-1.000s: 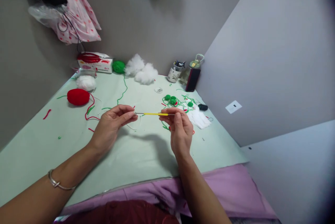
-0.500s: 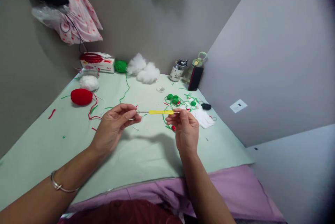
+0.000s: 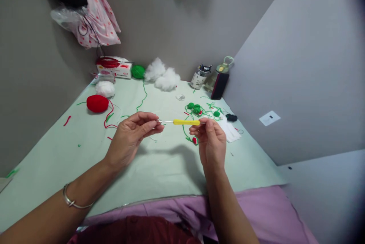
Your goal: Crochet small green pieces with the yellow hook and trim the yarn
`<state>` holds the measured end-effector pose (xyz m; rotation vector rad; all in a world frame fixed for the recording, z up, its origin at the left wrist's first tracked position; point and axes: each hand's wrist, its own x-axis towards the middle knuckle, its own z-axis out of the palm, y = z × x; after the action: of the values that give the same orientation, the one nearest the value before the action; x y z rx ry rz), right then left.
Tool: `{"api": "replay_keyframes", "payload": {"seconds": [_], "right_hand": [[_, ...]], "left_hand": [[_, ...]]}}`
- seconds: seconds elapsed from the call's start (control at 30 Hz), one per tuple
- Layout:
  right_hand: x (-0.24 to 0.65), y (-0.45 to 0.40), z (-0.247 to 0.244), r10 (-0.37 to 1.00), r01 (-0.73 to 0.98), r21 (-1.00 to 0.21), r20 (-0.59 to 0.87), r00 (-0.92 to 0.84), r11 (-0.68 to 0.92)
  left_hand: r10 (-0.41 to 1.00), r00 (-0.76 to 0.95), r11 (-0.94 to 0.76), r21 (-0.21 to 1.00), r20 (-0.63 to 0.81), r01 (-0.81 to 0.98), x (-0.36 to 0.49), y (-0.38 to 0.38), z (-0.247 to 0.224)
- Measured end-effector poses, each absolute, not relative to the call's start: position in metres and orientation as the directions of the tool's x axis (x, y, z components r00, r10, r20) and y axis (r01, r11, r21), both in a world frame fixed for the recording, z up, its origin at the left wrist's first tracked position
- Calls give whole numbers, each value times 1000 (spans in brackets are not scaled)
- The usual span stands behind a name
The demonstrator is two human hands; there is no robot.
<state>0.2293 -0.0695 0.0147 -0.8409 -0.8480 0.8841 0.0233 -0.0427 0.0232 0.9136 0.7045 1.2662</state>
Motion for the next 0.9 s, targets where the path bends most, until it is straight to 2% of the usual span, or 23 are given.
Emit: {"api": "replay_keyframes", "payload": {"seconds": [0.3, 0.4, 0.53, 0.7, 0.8, 0.9], "right_hand": [[236, -84, 21, 839, -82, -872, 434, 327, 483], [240, -90, 26, 821, -74, -850, 476, 314, 521], [228, -102, 24, 861, -125, -878, 411, 301, 463], [199, -118, 6, 944, -243, -919, 266, 193, 309], [192, -121, -1, 958, -324, -905, 230, 170, 275], [193, -122, -2, 949, -301, -904, 256, 186, 303]], "left_hand": [[992, 114, 4, 906, 49, -422, 21, -43, 27], [991, 117, -9, 909, 64, -417, 21, -47, 27], [990, 108, -43, 926, 90, -376, 24, -59, 24], [975, 170, -110, 974, 145, -199, 31, -77, 18], [967, 232, -66, 983, 105, -169, 33, -81, 14], [959, 278, -8, 988, 51, -154, 34, -83, 11]]}}
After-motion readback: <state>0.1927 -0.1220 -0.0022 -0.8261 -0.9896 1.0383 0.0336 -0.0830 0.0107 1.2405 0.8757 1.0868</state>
